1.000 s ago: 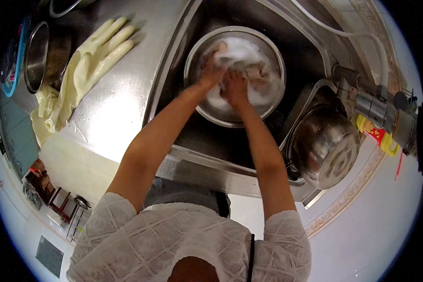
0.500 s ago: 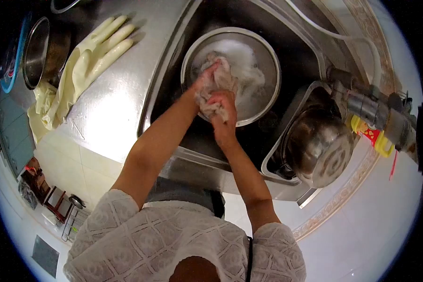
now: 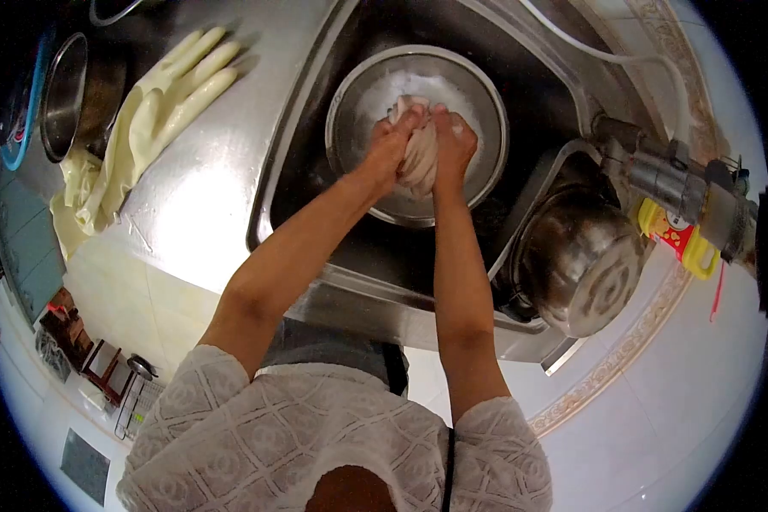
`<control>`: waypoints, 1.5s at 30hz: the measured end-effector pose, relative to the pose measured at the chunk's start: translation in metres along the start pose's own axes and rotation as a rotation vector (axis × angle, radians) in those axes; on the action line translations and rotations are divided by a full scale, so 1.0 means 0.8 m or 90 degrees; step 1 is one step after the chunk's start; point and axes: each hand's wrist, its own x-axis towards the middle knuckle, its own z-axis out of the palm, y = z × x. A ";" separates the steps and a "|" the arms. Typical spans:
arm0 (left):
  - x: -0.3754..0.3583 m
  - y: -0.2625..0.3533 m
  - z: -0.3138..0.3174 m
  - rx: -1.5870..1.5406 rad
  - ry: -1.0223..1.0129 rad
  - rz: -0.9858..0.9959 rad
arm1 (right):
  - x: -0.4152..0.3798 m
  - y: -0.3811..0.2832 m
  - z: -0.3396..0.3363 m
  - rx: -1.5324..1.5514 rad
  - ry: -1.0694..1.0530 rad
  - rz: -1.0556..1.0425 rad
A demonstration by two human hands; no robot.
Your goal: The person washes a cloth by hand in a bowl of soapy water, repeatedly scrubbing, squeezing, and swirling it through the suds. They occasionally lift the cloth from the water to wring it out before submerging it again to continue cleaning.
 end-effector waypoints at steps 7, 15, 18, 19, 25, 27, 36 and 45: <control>0.007 0.023 -0.044 0.359 0.224 -0.038 | -0.012 0.033 -0.064 0.458 0.194 0.185; 0.004 0.012 -0.039 0.392 0.207 -0.052 | -0.030 0.069 0.013 -0.636 -0.100 -0.216; 0.008 0.022 -0.037 0.411 0.215 -0.035 | -0.012 0.053 0.001 -0.674 -0.403 -0.350; 0.007 0.018 -0.038 0.411 0.220 -0.040 | -0.003 0.030 -0.003 -0.667 -0.431 -0.185; 0.029 -0.022 -0.053 0.339 0.268 -0.055 | -0.005 0.106 0.049 -0.392 0.026 -0.109; 0.031 -0.021 -0.046 0.092 0.216 -0.063 | -0.032 0.056 0.032 -0.178 -0.113 -0.132; -0.001 0.000 -0.028 -0.148 0.032 -0.148 | -0.134 -0.038 -0.024 -0.145 -0.166 -0.529; 0.033 -0.041 -0.080 0.167 -0.181 0.100 | -0.086 -0.057 0.007 -0.216 0.083 -0.537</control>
